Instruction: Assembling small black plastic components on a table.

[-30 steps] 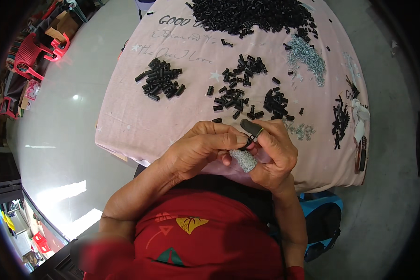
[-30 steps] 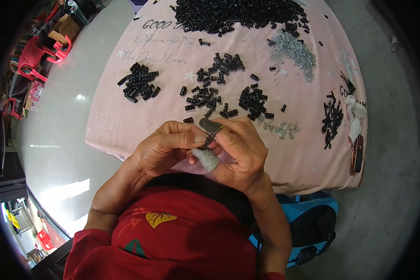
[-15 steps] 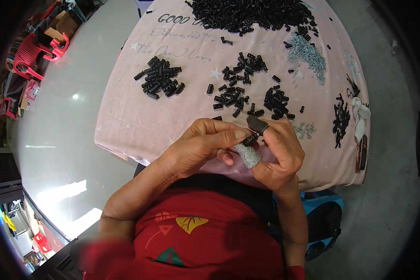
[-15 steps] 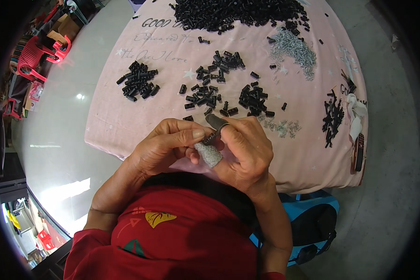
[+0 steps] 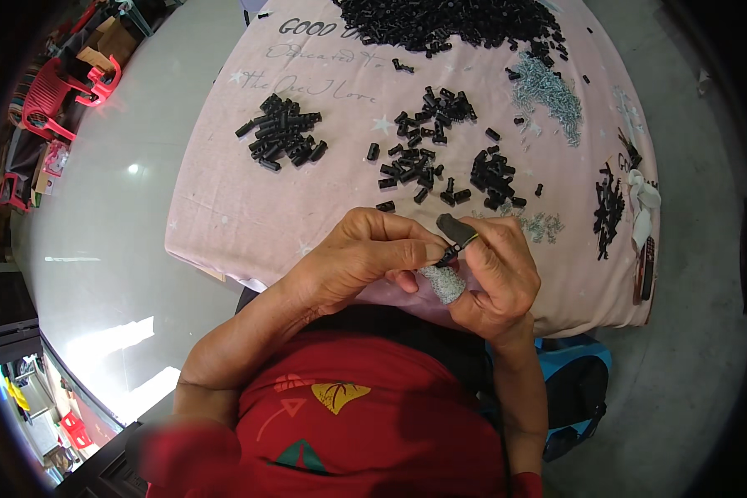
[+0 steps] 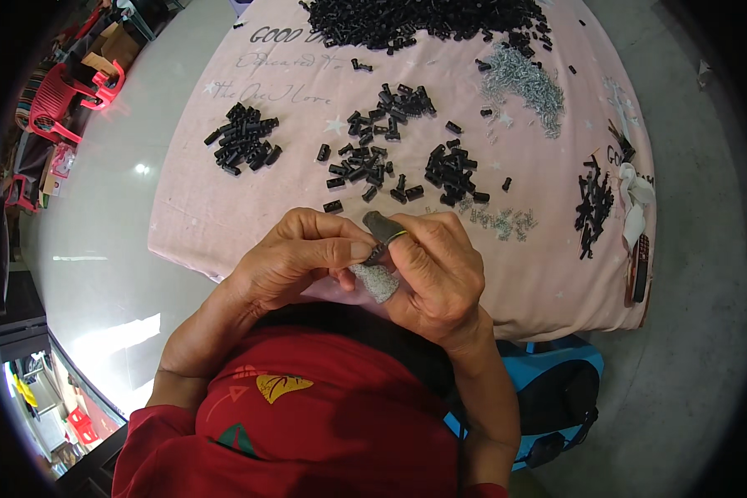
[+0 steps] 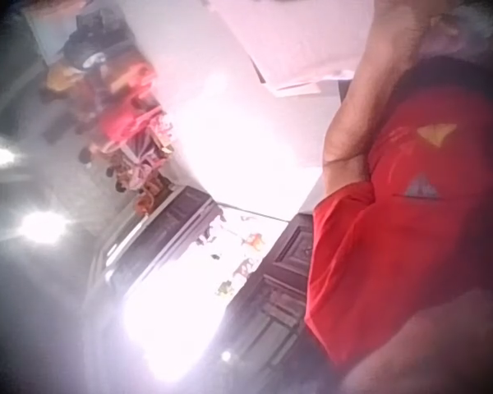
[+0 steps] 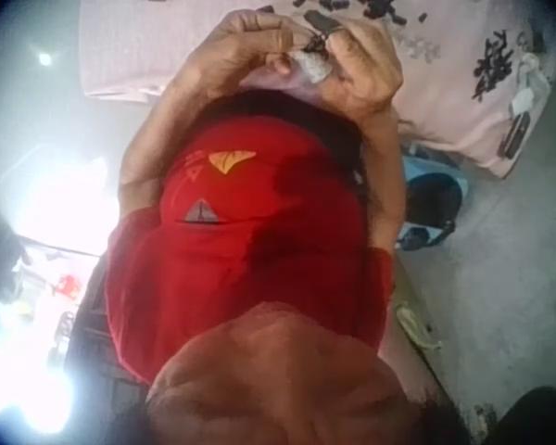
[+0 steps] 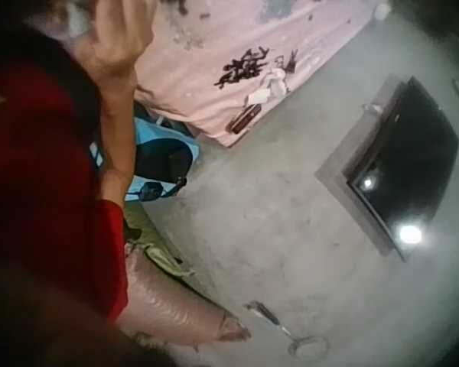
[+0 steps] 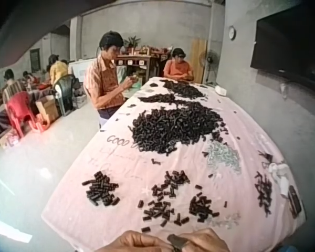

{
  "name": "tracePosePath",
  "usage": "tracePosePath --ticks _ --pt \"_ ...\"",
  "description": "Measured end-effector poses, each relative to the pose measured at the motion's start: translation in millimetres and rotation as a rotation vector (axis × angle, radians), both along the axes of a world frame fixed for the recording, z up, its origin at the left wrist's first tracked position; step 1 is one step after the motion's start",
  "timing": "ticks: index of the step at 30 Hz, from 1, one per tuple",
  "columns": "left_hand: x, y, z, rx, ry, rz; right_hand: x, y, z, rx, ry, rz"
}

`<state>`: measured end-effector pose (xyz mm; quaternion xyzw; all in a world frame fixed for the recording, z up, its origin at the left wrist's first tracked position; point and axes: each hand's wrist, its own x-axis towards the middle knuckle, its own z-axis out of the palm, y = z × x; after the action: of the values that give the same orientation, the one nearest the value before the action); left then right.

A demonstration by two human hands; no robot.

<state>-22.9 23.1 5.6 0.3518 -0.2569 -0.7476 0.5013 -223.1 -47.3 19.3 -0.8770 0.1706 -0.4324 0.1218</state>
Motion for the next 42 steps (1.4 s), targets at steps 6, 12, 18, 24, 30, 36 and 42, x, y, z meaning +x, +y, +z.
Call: tracePosePath --ticks 6,12,18,24,30,36,42 --pt "-0.8 0.7 1.7 0.013 -0.025 -0.003 2.3 0.2 -1.9 0.010 0.004 0.013" --pt "-4.8 2.2 3.5 -0.005 -0.122 0.010 1.2 -0.1 -5.2 -0.018 0.006 -0.002" --pt "-10.8 6.5 10.5 -0.013 -0.117 0.032 -3.4 -1.5 -0.1 -0.034 0.023 -0.012" --pt "-1.2 -1.2 5.5 0.109 0.102 -0.080 -4.0 5.7 5.9 0.005 0.033 -0.014" --pt "0.2 -0.4 4.4 0.174 0.244 -0.158 -7.4 10.0 7.0 0.043 0.068 -0.006" --pt "-1.2 4.5 -1.3 0.214 0.336 -0.133 -3.2 12.4 7.4 -0.001 0.059 -0.023" --pt "-5.0 5.1 2.6 0.223 0.301 -0.097 -2.1 7.7 13.6 -0.033 0.081 -0.030"
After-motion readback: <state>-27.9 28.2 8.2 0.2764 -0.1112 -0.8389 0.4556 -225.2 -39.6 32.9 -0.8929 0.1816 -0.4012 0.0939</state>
